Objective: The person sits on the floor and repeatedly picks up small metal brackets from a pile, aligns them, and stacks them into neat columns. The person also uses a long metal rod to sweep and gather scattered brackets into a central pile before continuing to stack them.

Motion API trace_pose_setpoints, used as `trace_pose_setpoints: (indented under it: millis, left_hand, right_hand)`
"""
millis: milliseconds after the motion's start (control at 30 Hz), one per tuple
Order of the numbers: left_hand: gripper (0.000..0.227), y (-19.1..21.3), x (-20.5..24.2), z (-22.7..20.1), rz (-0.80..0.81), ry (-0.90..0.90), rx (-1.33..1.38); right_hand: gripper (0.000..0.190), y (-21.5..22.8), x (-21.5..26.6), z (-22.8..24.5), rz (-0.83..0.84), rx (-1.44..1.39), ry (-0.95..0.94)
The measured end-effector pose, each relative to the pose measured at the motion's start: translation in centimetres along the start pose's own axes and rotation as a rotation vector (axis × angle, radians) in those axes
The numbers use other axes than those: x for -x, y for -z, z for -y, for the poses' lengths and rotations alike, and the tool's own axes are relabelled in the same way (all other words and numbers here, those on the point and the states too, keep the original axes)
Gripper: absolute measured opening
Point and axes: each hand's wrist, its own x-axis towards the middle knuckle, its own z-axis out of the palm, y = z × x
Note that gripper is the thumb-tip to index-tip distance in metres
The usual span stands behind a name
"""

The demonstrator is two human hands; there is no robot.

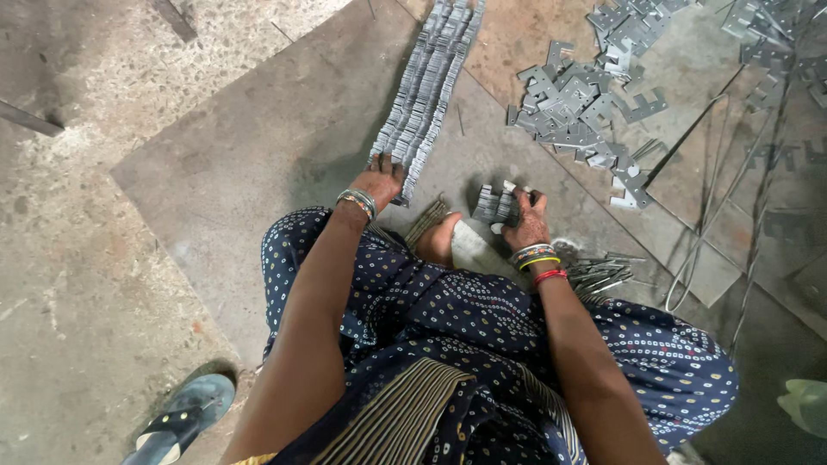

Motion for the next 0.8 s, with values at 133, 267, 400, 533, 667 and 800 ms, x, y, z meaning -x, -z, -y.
trace_pose_setpoints:
  millis: [133,267,400,533,667,800]
  left_hand:
    - [0.052,-0.4,-0.4,0.2,-0.021,0.021,0.071]
    - [0.054,-0.1,-0.4,0.4,-0.061,0.01,0.046]
    - [0.052,0.4,-0.3,0.6,-0.078,0.009,0.071]
    - [0.051,1.0,-0.6,0.7,-0.091,0.008,0.12]
    - [0.054,1.5,-0.7,0.7,-0.058,0.025,0.151]
    - [0.057,1.9,-1.2,0.9,-0.052,0.027,0.166]
  right_hand:
    - [0.087,0.0,0.1,0.1,-0.006,0.007,-0.006]
    - [0.088,0.0,-0.1,0.2,-0.002,0.019,-0.021]
    - [0.091,-0.2,-0.5,0.1,0.005,0.019,-0.01]
    - [0.093,-0.4,-0.7,-0.2,0.013,0.061,-0.007]
    - [0.093,-0.8,-0.8,-0.4,-0.007,0.064,0.008]
    - [0.092,-0.8,-0.8,-0.4,0.005,0.071,-0.018]
